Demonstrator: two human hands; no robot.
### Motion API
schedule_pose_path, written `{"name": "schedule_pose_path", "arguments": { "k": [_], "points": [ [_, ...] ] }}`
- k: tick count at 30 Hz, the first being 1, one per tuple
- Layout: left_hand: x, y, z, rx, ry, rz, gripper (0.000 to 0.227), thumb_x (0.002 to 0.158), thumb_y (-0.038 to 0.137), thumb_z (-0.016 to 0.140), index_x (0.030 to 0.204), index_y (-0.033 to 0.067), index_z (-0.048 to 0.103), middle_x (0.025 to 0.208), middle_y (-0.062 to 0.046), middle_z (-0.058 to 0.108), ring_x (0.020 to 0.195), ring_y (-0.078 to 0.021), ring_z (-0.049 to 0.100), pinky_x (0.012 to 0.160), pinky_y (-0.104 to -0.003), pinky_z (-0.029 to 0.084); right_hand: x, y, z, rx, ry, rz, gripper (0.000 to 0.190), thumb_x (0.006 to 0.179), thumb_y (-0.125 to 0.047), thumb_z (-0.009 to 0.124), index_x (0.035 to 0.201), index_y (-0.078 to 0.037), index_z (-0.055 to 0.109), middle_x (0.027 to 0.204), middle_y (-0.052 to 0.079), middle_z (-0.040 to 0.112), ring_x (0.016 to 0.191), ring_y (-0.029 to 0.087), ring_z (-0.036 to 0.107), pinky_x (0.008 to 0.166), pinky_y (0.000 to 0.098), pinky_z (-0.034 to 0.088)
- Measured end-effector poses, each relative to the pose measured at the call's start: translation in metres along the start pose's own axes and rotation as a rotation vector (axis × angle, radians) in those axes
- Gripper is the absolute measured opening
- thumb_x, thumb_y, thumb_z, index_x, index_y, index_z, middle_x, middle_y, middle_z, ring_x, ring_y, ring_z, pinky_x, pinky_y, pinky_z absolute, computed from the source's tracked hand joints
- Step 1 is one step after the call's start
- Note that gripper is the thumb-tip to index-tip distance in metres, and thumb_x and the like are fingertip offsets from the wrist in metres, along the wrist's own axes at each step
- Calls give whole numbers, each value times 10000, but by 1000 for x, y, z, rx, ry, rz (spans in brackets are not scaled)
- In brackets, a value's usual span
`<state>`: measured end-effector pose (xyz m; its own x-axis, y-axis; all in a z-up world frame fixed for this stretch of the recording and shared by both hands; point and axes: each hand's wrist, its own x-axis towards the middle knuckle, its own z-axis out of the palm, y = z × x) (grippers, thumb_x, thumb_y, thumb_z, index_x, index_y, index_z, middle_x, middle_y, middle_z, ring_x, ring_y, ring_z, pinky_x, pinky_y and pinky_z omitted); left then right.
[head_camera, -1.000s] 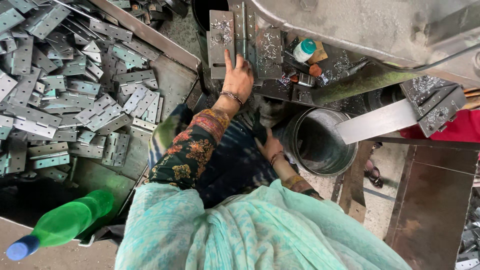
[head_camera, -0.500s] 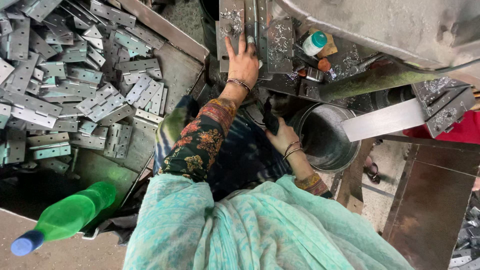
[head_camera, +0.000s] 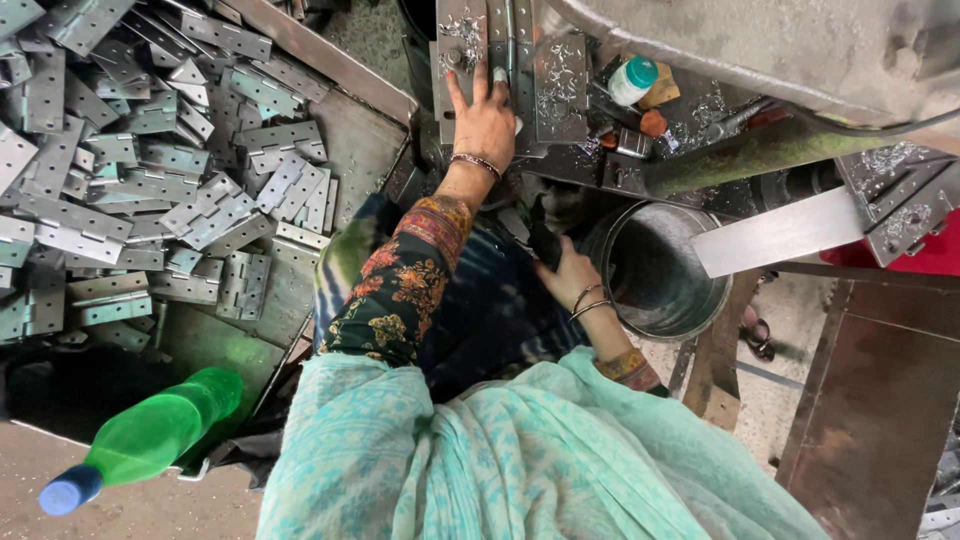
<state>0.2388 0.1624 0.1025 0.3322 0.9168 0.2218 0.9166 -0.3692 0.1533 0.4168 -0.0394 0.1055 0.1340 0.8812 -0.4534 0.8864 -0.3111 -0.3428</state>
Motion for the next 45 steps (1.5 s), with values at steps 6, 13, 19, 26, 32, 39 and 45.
{"name": "schedule_pose_path", "arguments": {
  "k": [6, 13, 19, 26, 32, 39, 45],
  "points": [
    [2, 0, 9, -25, -66, -8, 318, 893, 165, 602, 1134, 48, 774, 1417, -117, 549, 1490, -429, 246, 1128, -811, 56, 2, 4, -3, -4, 2, 30, 699, 858, -481, 691, 1404, -96, 485, 1020, 308, 713, 974, 488, 696, 847, 538, 571],
    [5, -7, 0, -24, -9, 5, 385, 916, 233, 604, 1225, 40, 727, 1516, -133, 477, 1498, -424, 209, 1125, -811, 47, 35, 46, 78, 62, 164, -58, 720, 893, -496, 695, 1446, -93, 471, 1084, 300, 715, 1005, 499, 681, 859, 555, 560],
    [-1, -3, -5, 60, -124, -20, 393, 901, 209, 585, 1261, 113, 711, 1561, -88, 442, 1518, -430, 157, 1126, -806, 31, 22, 39, 54, 97, 38, -14, 786, 872, -473, 698, 1472, -54, 411, 1111, 315, 693, 1009, 480, 683, 840, 532, 566],
    [10, -8, 6, 71, -123, -90, 426, 920, 197, 570, 1324, 114, 679, 1513, -49, 488, 1528, -426, 141, 1143, -808, 18, 8, 21, 6, -54, -65, 24, 692, 894, -499, 689, 1372, -31, 512, 1042, 311, 727, 999, 470, 709, 866, 525, 572],
    [17, -9, 13, 97, -19, -69, 421, 936, 235, 559, 1304, 81, 692, 1512, -58, 495, 1512, -424, 170, 1147, -790, 33, 27, 50, 75, 49, 104, -7, 757, 899, -555, 682, 1455, -84, 474, 1071, 340, 696, 1019, 513, 666, 882, 552, 551],
    [-5, -5, 6, 82, -94, -46, 383, 1006, 259, 523, 1303, 96, 700, 1537, -55, 471, 1534, -414, 174, 1162, -785, 38, 32, 62, 89, 138, 115, -20, 773, 865, -543, 691, 1467, -111, 469, 1120, 338, 688, 1057, 509, 654, 913, 555, 538],
    [0, -9, -1, 75, -297, -81, 395, 945, 219, 522, 1293, 123, 682, 1587, -43, 404, 1535, -409, 114, 1141, -787, 20, 11, 29, 21, 119, -22, 9, 749, 858, -500, 680, 1436, -66, 485, 1090, 318, 711, 1041, 469, 695, 906, 499, 571]
  ]
}}
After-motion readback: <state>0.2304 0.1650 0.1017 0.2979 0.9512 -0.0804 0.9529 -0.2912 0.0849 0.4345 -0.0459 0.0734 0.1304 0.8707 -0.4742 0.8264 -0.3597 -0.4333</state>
